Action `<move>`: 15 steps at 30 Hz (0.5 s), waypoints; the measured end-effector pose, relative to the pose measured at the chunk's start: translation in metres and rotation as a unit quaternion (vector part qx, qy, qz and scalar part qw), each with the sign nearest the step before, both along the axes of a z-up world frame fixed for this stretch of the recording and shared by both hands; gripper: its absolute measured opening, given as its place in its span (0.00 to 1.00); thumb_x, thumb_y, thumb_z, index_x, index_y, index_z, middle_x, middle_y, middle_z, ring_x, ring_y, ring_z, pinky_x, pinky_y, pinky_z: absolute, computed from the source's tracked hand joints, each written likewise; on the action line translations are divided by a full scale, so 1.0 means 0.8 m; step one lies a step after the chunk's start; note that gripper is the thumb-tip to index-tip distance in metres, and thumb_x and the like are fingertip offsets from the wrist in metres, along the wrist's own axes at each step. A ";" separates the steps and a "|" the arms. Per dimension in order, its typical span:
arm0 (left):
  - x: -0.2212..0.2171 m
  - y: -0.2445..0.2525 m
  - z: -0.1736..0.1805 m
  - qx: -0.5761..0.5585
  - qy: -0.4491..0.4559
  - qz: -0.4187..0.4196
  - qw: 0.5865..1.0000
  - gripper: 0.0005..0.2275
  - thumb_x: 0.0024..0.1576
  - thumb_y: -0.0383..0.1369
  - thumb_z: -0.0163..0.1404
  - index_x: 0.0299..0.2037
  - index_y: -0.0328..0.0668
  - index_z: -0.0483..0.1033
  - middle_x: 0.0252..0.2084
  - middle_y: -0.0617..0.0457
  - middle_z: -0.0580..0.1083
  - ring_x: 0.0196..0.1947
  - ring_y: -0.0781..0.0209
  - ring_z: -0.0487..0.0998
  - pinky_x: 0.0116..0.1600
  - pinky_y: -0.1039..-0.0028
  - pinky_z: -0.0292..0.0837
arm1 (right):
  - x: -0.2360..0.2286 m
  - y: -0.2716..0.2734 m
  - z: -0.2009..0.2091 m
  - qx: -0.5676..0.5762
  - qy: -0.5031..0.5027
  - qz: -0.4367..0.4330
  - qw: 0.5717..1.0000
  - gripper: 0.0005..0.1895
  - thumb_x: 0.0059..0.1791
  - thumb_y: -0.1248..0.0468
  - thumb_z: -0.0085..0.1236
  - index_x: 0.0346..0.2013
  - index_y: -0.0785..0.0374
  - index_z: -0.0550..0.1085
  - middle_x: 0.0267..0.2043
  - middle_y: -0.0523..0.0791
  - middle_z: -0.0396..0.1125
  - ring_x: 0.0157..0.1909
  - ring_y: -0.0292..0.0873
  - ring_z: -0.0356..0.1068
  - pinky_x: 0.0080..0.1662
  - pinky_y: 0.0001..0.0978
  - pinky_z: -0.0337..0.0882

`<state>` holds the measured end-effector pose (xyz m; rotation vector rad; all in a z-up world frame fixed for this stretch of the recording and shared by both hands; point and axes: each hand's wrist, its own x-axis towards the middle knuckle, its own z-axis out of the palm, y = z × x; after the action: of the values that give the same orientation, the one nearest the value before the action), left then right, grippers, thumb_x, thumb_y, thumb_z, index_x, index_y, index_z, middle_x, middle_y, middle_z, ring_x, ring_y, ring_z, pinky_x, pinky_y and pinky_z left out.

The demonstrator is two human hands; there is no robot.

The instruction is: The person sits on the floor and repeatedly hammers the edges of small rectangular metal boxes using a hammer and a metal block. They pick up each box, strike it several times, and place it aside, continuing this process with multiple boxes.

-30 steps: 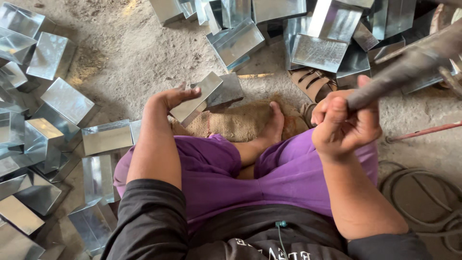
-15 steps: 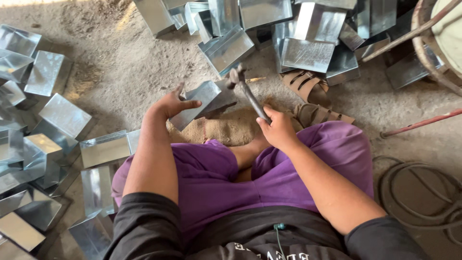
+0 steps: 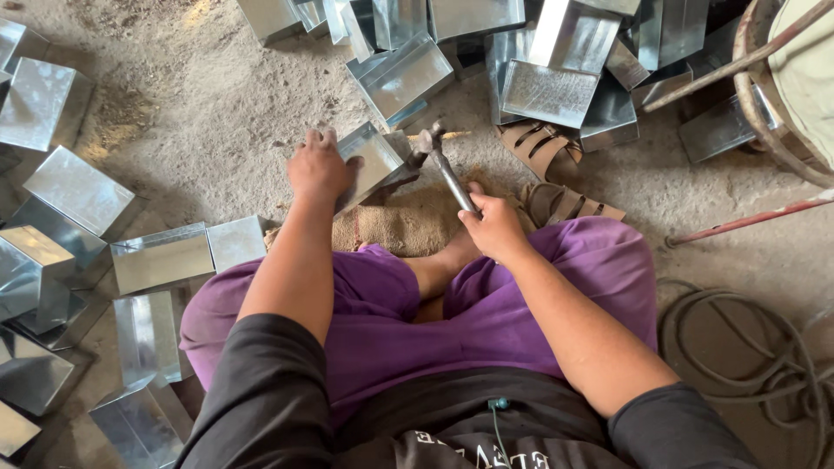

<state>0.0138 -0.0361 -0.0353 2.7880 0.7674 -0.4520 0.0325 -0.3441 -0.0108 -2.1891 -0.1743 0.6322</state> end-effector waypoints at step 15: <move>0.012 -0.015 -0.037 -0.270 -0.447 -0.040 0.852 0.21 0.52 0.23 0.44 0.58 0.38 0.65 0.48 0.32 0.75 0.50 0.30 0.76 0.56 0.52 0.72 | 0.010 -0.030 0.101 0.103 -0.285 0.037 0.952 0.28 0.50 0.68 0.64 0.65 0.68 0.72 0.33 0.41 0.74 0.29 0.29 0.67 0.30 0.23 0.67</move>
<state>0.0236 -0.0479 -0.0647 2.1115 0.2337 0.5381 0.0408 -0.3684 0.0699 -2.1107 -0.5990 -0.0018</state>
